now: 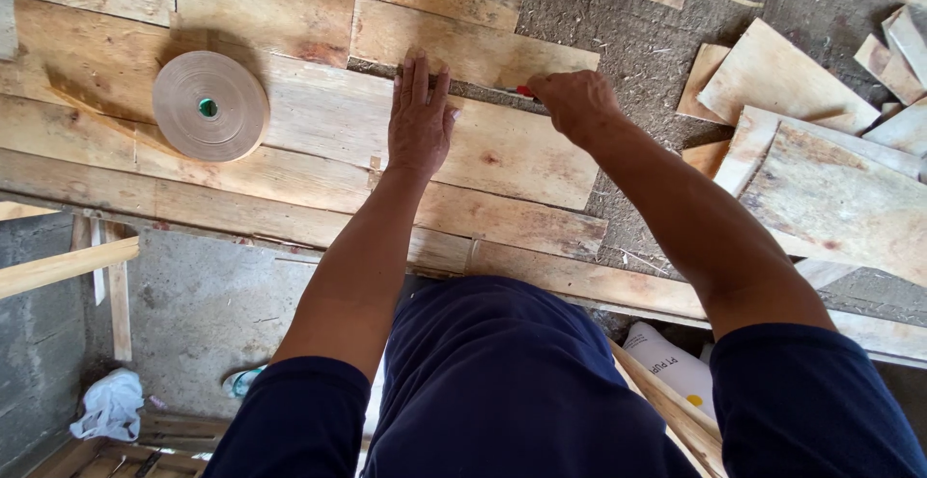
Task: Patching and trimming thin wood veneer strips on a wood surface using a utility knife and masking tape.
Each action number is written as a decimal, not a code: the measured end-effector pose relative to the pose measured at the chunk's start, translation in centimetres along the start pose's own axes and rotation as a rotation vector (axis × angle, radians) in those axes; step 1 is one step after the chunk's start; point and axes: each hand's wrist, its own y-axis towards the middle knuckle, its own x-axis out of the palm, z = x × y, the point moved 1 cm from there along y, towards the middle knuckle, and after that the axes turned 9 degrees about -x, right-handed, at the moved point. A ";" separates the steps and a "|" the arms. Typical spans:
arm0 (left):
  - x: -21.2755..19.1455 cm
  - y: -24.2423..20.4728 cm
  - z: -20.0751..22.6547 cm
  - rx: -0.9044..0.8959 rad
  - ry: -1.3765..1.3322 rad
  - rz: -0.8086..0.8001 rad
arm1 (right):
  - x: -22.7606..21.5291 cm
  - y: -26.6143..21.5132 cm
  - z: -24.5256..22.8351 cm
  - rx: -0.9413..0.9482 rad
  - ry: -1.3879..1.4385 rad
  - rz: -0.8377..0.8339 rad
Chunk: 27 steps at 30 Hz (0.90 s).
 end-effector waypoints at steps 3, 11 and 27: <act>-0.1 -0.1 0.0 0.010 -0.017 0.006 | -0.2 0.0 0.4 -0.019 -0.018 0.038; 0.0 0.1 -0.2 0.022 -0.004 0.020 | 0.1 -0.2 0.6 -0.036 -0.021 0.049; 0.1 0.3 -0.4 0.032 -0.084 0.055 | 0.6 -1.9 3.1 -0.079 -0.070 0.025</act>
